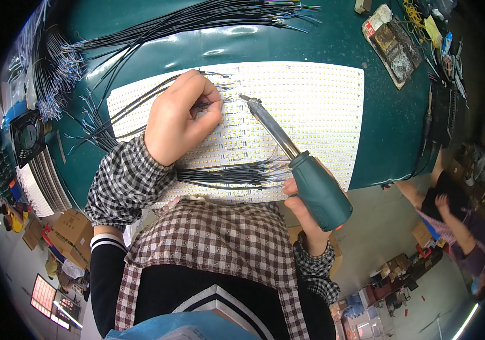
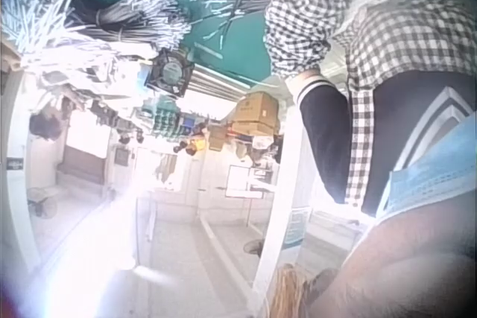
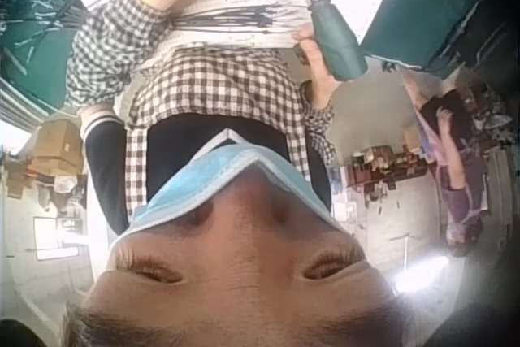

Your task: The person solders wires onto an LED panel using a soldering tool, moves the finished panel aside, and solders additional wires onto another LED panel.

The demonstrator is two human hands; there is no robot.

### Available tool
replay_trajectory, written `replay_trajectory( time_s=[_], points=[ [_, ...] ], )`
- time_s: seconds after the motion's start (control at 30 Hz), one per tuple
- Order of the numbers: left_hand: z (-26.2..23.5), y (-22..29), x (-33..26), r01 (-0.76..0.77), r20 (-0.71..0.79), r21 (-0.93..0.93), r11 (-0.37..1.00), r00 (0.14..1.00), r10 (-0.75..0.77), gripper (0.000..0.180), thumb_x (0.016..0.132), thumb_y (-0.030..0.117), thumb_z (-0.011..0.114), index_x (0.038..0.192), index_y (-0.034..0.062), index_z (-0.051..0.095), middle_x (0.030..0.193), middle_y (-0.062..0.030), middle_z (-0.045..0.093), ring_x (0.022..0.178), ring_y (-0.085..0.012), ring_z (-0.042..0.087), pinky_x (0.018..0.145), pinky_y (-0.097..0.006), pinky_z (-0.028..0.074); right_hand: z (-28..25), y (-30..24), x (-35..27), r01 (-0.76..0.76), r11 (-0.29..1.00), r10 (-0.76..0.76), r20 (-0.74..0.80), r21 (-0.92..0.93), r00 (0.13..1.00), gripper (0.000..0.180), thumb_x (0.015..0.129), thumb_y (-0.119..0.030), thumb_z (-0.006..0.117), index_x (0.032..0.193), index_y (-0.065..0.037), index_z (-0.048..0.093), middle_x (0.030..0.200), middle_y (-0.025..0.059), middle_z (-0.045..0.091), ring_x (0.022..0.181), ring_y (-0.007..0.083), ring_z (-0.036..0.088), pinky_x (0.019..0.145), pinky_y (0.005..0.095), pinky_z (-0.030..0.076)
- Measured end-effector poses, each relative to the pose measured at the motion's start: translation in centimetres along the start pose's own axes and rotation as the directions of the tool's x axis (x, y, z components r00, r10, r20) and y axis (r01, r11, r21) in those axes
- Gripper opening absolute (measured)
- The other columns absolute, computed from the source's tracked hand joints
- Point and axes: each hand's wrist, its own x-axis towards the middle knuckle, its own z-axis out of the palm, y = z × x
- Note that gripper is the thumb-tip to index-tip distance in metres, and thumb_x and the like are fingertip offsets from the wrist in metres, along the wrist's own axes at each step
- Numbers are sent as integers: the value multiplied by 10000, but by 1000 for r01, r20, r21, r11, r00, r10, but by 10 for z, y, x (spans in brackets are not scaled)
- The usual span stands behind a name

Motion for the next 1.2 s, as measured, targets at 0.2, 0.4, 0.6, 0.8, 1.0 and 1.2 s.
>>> replay_trajectory(
  time_s=[0.2,0.4,0.6,0.8,1.0,1.2],
  points=[
    [-1,2,1,20,-10,-42,999,1000,-20,123,725,43,638,791,47,534,772,-97,554,678,-271,595,586,-348,479,-1,2,-3,-27,1000,27,-61,-2,998,520,824,-412,675,1005,65,574,960,204,625,724,220,640,643,313,531],
    [-3,4,6,7,34,14,1000,999,-8,124,727,59,642,796,47,539,784,-96,561,689,-273,599,599,-346,483,-9,10,-4,15,987,-14,-8,159,1000,459,791,-139,735,1145,78,538,985,165,630,893,248,640,713,312,548],
    [-2,1,7,16,50,-13,1000,999,-15,105,732,60,636,793,40,554,773,-87,555,660,-240,572,578,-318,463,-5,8,-5,33,992,-30,-29,120,999,423,808,-263,705,1032,65,558,890,143,614,834,237,622,684,327,540],
    [-2,-1,6,-17,24,-31,999,1000,18,98,729,43,632,793,33,559,754,-78,539,629,-209,542,564,-290,444,-1,6,-4,-15,997,18,-44,69,999,445,818,-364,689,895,57,570,841,136,582,772,230,597,650,339,512],
    [-3,0,6,-14,44,-18,1000,999,15,101,727,41,630,796,32,557,759,-81,540,632,-215,544,569,-292,445,-2,12,-6,-2,995,5,-26,101,1000,380,821,-300,693,883,55,570,840,131,577,773,230,588,667,342,510],
    [-3,0,6,-19,43,-7,1000,999,19,98,729,39,627,797,33,556,761,-82,539,643,-220,550,572,-297,447,-2,12,-7,-9,996,11,-17,89,1000,333,832,-252,683,894,56,573,843,135,580,772,231,588,689,352,521]
  ],
)
